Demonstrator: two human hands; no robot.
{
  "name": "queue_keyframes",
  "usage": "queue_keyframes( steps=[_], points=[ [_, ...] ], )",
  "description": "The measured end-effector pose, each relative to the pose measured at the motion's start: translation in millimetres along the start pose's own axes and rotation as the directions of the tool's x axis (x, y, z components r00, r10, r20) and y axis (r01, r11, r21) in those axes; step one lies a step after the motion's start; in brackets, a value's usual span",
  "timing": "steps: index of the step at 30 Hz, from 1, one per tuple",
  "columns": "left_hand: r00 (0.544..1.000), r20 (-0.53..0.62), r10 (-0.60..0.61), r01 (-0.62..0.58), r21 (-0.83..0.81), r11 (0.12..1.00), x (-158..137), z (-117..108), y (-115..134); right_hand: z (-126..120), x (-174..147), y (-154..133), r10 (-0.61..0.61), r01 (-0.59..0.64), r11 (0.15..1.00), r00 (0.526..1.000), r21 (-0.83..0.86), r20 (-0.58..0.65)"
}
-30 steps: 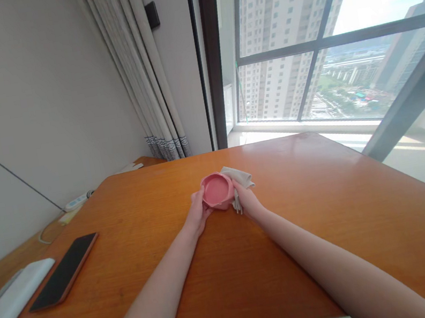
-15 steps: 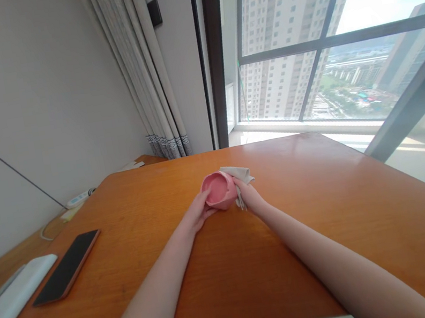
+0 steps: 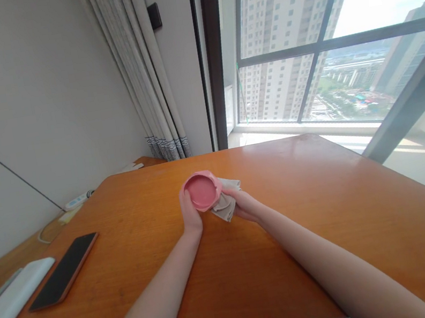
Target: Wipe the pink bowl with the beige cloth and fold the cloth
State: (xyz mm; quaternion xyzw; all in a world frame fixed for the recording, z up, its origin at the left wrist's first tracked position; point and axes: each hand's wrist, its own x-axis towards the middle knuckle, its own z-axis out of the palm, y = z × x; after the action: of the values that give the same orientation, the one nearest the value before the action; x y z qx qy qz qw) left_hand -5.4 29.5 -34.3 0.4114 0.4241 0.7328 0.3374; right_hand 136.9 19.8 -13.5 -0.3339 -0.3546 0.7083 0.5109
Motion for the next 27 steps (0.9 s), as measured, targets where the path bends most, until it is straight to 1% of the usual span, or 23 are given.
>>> queue_keyframes(
  steps=[1,3,5,6,7,8,9,10,11,12,13,14,15,16,17,18,20,21,22,23,24,25,27],
  points=[
    [1.000,-0.005,0.023,-0.022,0.023,0.999,-1,-1,3,-4,0,-3,0.029,-0.031,0.996,0.999,-0.078,-0.027],
    [0.999,-0.012,0.030,-0.029,0.037,0.999,-1,-1,6,-15,-1,-10,0.093,-0.117,0.968,0.989,-0.223,-0.113],
    [1.000,-0.022,0.004,-0.004,0.007,1.000,-2,1,5,-28,-2,-18,0.169,-0.217,0.901,0.973,-0.377,-0.156],
    [1.000,-0.025,-0.018,0.017,-0.016,1.000,-1,1,2,-33,-3,-22,0.171,-0.237,0.851,0.969,-0.468,-0.180],
    [0.999,-0.023,-0.044,0.043,-0.039,0.998,-1,2,0,-37,-3,-26,0.113,-0.216,0.797,0.970,-0.564,-0.213],
    [0.997,-0.015,-0.073,0.072,-0.058,0.996,-1,3,-3,-40,-4,-29,-0.016,-0.158,0.733,0.968,-0.661,-0.250],
    [0.995,0.002,-0.101,0.101,-0.069,0.992,-1,4,-4,-41,-4,-30,-0.192,-0.071,0.663,0.946,-0.746,-0.261],
    [0.992,0.028,-0.126,0.127,-0.073,0.989,-1,4,-5,-40,-5,-30,-0.368,0.035,0.595,0.900,-0.803,-0.233],
    [0.988,0.057,-0.142,0.146,-0.070,0.987,-1,4,-5,-37,-5,-28,-0.491,0.147,0.541,0.854,-0.828,-0.170],
    [0.985,0.086,-0.151,0.156,-0.058,0.986,-2,5,-4,-32,-6,-24,-0.550,0.254,0.516,0.831,-0.818,-0.088],
    [0.982,0.114,-0.151,0.157,-0.038,0.987,-3,5,-3,-27,-7,-19,-0.558,0.337,0.521,0.830,-0.784,-0.014],
    [0.980,0.136,-0.146,0.149,-0.011,0.989,-4,6,-1,-21,-7,-13,-0.537,0.392,0.554,0.843,-0.735,0.045],
    [0.978,0.159,-0.139,0.138,0.018,0.990,-5,6,1,-15,-7,-7,-0.515,0.422,0.592,0.854,-0.687,0.080],
    [0.973,0.186,-0.140,0.135,0.042,0.990,-5,7,2,-11,-6,-2,-0.504,0.431,0.629,0.860,-0.647,0.083],
    [0.961,0.225,-0.159,0.150,0.057,0.987,-6,8,2,-10,-4,1,-0.505,0.430,0.660,0.861,-0.616,0.061],
    [0.941,0.277,-0.197,0.185,0.068,0.980,-7,9,2,-10,-2,2,-0.512,0.422,0.689,0.859,-0.590,0.018],
    [0.874,0.388,-0.292,0.269,0.114,0.956,-8,11,0,-20,6,-4,-0.516,0.388,0.754,0.849,-0.530,-0.113],
    [0.840,0.434,-0.325,0.280,0.167,0.945,-9,11,-1,-29,10,-11,-0.503,0.361,0.790,0.844,-0.496,-0.186],
    [0.812,0.477,-0.336,0.247,0.241,0.939,-10,10,-1,-40,15,-19,-0.484,0.329,0.822,0.834,-0.464,-0.265],
    [0.786,0.530,-0.318,0.160,0.322,0.933,-11,9,-1,-54,18,-29,-0.463,0.295,0.846,0.820,-0.445,-0.336],
    [0.749,0.600,-0.281,0.032,0.391,0.920,-12,8,1,-68,21,-40,-0.455,0.263,0.854,0.796,-0.448,-0.399],
    [0.691,0.683,-0.238,-0.118,0.431,0.895,-14,6,3,-84,23,-50,-0.478,0.248,0.842,0.755,-0.478,-0.449],
    [0.522,0.835,-0.178,-0.391,0.419,0.819,-18,4,11,-116,21,-68,-0.575,0.203,0.767,0.638,-0.609,-0.512]
  ],
)
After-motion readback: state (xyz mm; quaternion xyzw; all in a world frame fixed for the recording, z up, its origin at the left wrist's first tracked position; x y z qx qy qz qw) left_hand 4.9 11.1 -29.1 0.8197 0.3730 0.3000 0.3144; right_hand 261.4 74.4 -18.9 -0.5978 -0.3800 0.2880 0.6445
